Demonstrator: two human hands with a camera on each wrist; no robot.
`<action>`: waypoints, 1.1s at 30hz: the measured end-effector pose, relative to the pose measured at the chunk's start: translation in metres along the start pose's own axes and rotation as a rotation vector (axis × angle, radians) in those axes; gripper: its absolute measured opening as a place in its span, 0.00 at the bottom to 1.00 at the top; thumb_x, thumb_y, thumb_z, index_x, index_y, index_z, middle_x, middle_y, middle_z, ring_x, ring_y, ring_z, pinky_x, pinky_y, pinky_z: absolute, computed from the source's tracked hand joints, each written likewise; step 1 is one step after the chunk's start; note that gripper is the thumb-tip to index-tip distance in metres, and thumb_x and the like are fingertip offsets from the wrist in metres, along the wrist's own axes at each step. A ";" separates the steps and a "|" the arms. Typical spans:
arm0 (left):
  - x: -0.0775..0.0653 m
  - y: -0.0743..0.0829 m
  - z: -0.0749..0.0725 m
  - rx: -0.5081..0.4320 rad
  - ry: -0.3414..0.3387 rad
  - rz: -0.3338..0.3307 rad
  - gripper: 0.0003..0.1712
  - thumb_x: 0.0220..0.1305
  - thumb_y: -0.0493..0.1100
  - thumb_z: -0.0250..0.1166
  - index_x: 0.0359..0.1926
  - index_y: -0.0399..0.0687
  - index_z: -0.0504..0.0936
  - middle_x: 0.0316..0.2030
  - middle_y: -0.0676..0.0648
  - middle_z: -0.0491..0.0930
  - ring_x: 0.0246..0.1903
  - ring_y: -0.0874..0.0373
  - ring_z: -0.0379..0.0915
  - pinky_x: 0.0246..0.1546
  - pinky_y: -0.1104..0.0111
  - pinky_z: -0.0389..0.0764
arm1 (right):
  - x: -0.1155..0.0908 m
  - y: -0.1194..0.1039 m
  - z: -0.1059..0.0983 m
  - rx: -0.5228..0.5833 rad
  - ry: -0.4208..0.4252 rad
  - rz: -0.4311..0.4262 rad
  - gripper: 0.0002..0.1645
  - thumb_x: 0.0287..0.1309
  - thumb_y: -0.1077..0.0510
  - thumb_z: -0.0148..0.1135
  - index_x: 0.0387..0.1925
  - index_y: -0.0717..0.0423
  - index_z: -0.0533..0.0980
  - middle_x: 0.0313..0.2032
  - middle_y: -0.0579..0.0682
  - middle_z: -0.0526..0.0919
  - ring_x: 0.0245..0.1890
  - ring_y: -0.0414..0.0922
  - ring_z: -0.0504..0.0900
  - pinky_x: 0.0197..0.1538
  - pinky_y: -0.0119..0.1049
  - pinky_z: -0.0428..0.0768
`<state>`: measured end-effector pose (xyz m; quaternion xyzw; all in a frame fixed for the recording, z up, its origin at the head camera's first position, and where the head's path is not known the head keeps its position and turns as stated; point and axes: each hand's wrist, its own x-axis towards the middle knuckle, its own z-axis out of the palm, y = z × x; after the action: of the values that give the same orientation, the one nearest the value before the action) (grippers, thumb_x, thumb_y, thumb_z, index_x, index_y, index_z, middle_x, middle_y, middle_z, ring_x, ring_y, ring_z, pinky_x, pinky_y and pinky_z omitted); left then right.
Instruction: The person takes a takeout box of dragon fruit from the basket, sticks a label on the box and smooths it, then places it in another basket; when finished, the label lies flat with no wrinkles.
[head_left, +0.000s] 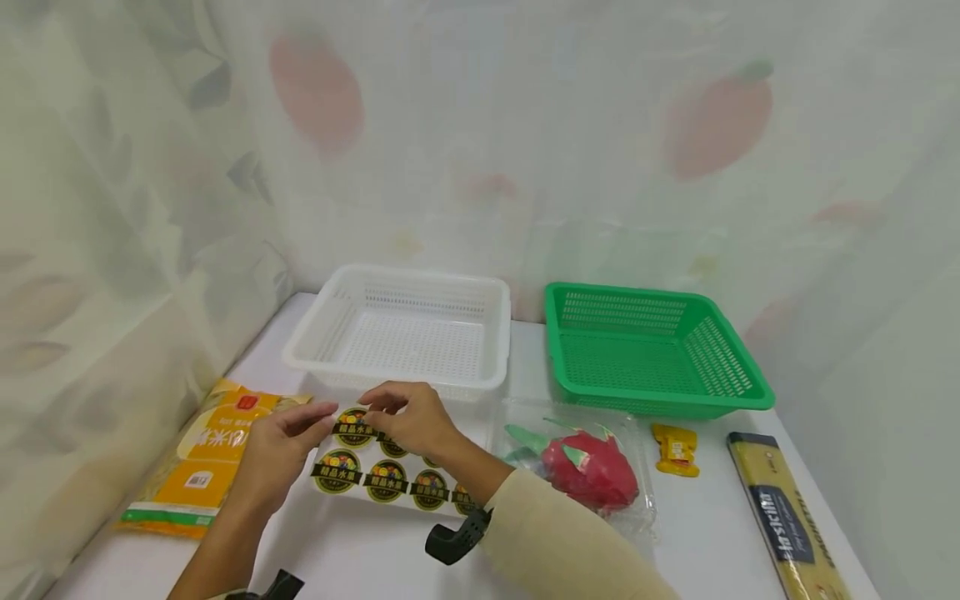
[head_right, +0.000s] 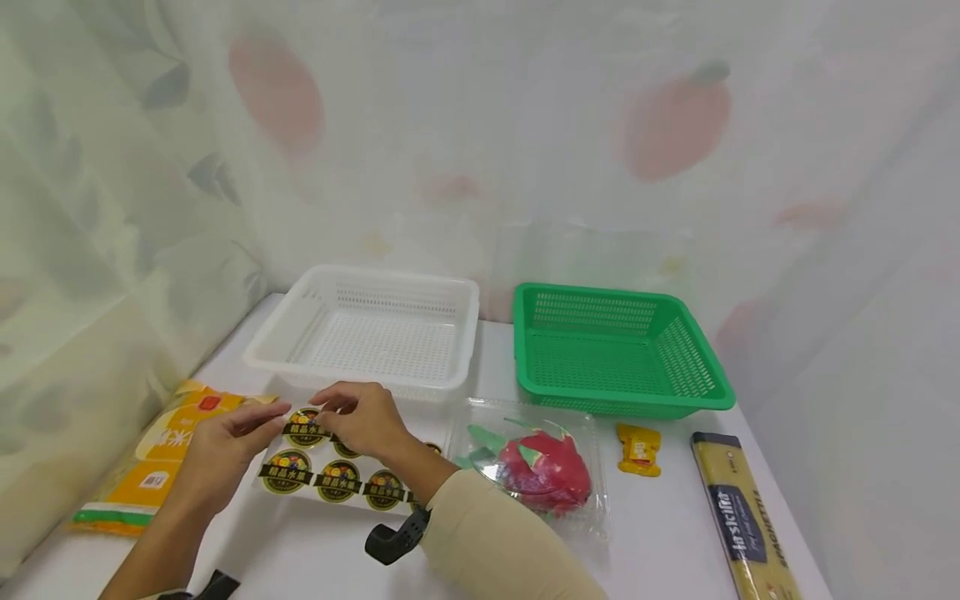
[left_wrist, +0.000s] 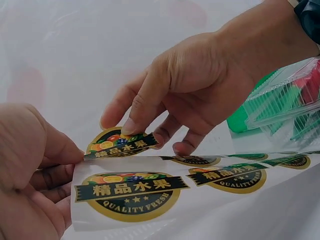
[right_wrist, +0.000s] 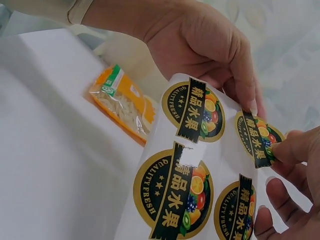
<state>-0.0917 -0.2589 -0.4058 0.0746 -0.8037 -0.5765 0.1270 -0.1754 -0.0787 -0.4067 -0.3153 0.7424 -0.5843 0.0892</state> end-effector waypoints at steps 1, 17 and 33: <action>0.001 0.000 0.000 0.002 -0.001 -0.007 0.20 0.66 0.37 0.63 0.55 0.29 0.78 0.50 0.33 0.78 0.40 0.66 0.76 0.41 0.79 0.75 | 0.000 0.000 -0.001 0.002 0.006 -0.003 0.09 0.56 0.64 0.67 0.40 0.53 0.85 0.29 0.39 0.83 0.30 0.37 0.79 0.31 0.30 0.77; 0.007 -0.009 -0.002 0.060 0.040 -0.101 0.19 0.67 0.35 0.62 0.57 0.31 0.77 0.53 0.34 0.75 0.41 0.62 0.74 0.40 0.80 0.74 | -0.002 -0.001 -0.012 0.006 0.017 -0.023 0.10 0.57 0.63 0.67 0.42 0.52 0.84 0.31 0.39 0.83 0.30 0.38 0.79 0.30 0.31 0.78; 0.014 -0.052 -0.007 0.132 0.122 -0.217 0.16 0.63 0.34 0.62 0.50 0.30 0.80 0.46 0.35 0.78 0.37 0.50 0.70 0.31 0.79 0.75 | -0.011 -0.005 -0.025 -0.001 0.007 0.016 0.12 0.59 0.60 0.66 0.43 0.44 0.84 0.31 0.39 0.83 0.30 0.40 0.79 0.24 0.31 0.73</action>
<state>-0.1041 -0.2855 -0.4509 0.2040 -0.8178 -0.5273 0.1074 -0.1776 -0.0525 -0.3975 -0.3073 0.7454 -0.5844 0.0914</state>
